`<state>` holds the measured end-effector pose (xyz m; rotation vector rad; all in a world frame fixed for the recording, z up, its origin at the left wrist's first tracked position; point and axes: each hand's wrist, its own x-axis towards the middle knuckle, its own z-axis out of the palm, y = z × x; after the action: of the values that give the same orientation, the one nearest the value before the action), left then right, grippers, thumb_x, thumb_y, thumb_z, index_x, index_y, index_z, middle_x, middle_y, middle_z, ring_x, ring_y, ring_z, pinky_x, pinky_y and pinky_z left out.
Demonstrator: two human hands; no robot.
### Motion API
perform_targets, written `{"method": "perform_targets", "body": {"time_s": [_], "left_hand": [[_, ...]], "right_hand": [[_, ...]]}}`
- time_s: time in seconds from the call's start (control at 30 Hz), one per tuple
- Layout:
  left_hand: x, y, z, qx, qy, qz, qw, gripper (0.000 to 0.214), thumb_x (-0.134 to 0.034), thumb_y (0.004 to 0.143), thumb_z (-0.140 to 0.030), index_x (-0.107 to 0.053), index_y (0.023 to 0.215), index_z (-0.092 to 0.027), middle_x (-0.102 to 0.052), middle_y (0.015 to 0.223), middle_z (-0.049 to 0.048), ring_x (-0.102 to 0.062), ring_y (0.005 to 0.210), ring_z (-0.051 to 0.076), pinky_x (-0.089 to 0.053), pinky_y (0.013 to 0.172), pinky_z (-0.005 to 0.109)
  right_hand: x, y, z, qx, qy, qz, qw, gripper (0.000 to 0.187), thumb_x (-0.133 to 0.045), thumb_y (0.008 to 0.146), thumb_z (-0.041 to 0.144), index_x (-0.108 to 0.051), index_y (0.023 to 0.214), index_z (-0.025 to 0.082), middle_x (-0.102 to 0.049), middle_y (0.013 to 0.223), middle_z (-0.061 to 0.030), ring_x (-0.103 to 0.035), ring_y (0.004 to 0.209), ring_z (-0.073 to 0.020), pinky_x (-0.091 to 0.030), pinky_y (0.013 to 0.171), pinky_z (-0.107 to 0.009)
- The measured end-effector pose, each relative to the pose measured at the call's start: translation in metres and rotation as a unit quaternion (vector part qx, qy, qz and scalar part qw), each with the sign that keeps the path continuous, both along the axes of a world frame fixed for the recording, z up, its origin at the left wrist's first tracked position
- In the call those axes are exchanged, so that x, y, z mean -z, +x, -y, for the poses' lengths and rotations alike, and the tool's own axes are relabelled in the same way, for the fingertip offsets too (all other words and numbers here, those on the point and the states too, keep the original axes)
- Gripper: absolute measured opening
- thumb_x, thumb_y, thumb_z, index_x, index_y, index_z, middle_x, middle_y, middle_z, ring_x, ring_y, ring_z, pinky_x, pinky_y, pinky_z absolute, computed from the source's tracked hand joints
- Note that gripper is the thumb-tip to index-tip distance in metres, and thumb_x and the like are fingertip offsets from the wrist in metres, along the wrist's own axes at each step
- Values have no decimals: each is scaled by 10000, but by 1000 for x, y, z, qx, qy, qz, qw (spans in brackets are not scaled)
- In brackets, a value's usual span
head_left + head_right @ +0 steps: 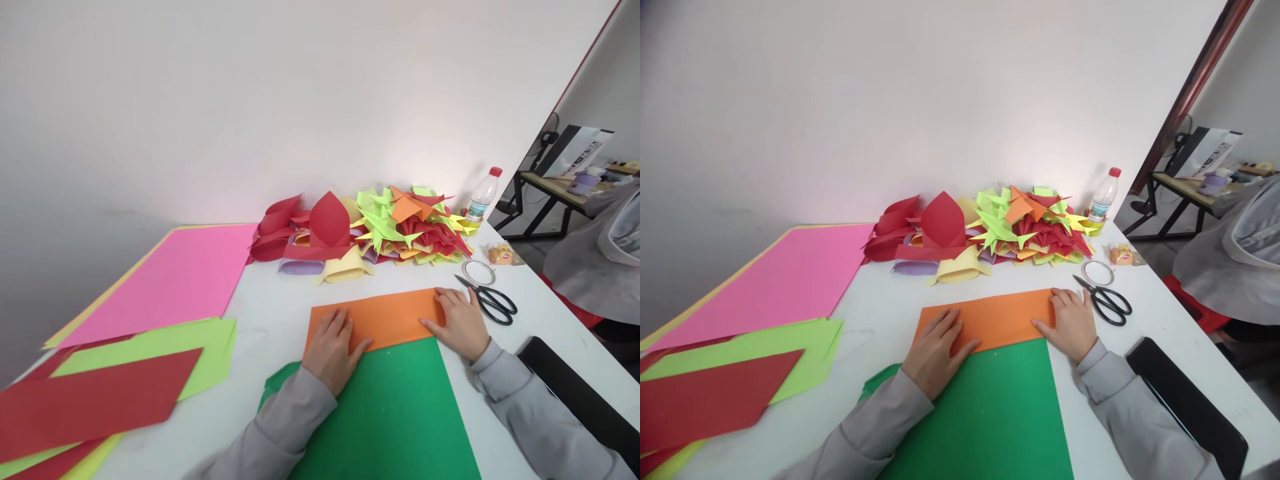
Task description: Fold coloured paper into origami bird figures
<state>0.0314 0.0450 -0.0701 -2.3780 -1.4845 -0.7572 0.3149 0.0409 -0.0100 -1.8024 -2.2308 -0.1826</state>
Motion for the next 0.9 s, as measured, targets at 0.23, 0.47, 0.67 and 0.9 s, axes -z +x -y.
{"method": "perform_targets", "body": {"time_s": [0.23, 0.47, 0.67, 0.9], "left_hand": [[0, -2, -1, -2, -45, -31, 999, 634, -403, 905, -552, -613, 1178, -20, -592, 1269, 218, -513, 1214, 356, -472, 990, 470], [-11, 1, 2, 6, -96, -48, 994, 470, -440, 916, -434, -563, 1310, -208, -503, 1373, 187, -455, 1259, 366, -424, 999, 523], [-28, 9, 5, -22, -197, -52, 979, 493, -467, 882, -496, -531, 1333, -308, -426, 1450, 145, -366, 1312, 407, -352, 1032, 549], [-45, 18, 10, -40, -259, -57, 963, 639, -505, 810, -618, -464, 1377, -327, -348, 1505, 128, -291, 1346, 442, -284, 1061, 561]], "right_hand": [[4, 3, -1, -1, 3, 1, 1000, 514, -480, 856, 624, -586, 1094, 180, -585, 1269, -154, -515, 1133, -323, -127, 1039, -683], [4, 3, -1, -5, 0, 6, 1000, 515, -481, 866, 612, -578, 1105, 166, -580, 1273, -156, -505, 1147, -317, -124, 1049, -675], [6, 3, -2, -3, -3, 10, 1000, 515, -468, 869, 607, -579, 1106, 164, -575, 1277, -165, -501, 1142, -320, -152, 1037, -675], [1, -4, -1, 6, -5, 17, 1000, 535, -462, 865, 619, -591, 1100, 156, -585, 1258, -159, -496, 1131, -324, -125, 1052, -664]]}}
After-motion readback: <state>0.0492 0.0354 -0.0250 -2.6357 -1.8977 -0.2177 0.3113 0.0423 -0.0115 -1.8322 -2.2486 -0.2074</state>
